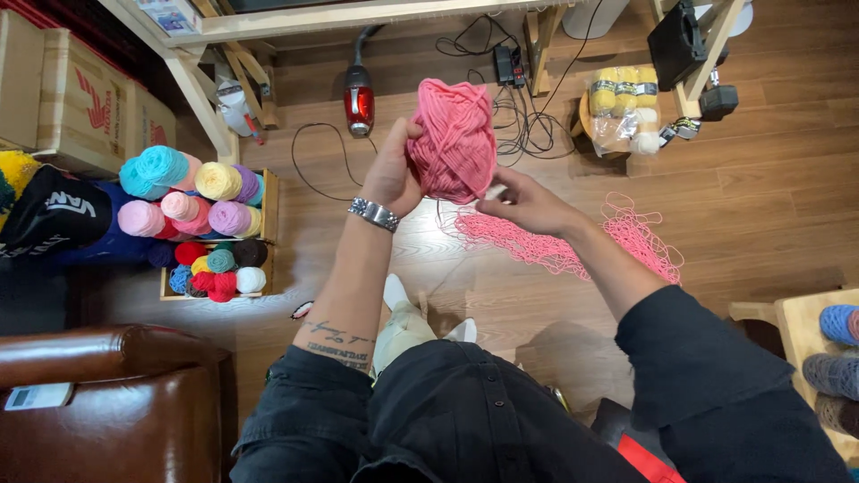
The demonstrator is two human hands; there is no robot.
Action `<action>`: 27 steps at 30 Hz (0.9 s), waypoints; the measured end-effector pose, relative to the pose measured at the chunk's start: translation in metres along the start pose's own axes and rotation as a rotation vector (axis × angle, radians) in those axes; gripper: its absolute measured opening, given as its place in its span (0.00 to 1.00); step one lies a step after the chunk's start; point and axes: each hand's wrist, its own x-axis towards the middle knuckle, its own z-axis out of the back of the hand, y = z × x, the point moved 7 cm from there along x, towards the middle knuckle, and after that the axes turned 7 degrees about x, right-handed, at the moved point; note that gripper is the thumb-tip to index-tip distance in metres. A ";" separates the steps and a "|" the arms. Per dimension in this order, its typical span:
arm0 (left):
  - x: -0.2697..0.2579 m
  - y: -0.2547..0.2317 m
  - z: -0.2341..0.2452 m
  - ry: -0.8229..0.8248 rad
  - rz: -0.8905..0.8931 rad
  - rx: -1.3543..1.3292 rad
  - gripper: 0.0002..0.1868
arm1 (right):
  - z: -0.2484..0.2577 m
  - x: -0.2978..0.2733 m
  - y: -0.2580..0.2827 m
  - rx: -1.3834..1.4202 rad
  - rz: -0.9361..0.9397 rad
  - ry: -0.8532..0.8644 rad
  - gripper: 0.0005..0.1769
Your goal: The person is untangling and winding a pink ball of yarn by hand.
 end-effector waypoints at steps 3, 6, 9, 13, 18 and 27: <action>0.008 0.012 -0.002 0.047 0.033 0.032 0.15 | -0.013 0.008 -0.009 0.138 0.013 0.042 0.25; 0.007 0.016 -0.014 0.079 0.055 0.012 0.14 | -0.018 0.012 -0.024 0.230 -0.052 0.066 0.20; 0.015 0.013 0.003 0.077 0.045 0.019 0.13 | -0.007 0.002 -0.013 0.355 -0.086 0.055 0.07; 0.011 0.001 0.051 -0.013 0.038 0.131 0.13 | 0.050 -0.019 0.025 0.148 -0.101 -0.167 0.07; -0.035 -0.044 0.067 -0.147 -0.047 0.148 0.17 | 0.195 -0.059 -0.001 -0.149 -0.025 -0.721 0.08; -0.049 -0.064 0.051 -0.196 -0.226 0.197 0.07 | 0.285 -0.128 -0.042 -0.545 -0.205 -1.198 0.14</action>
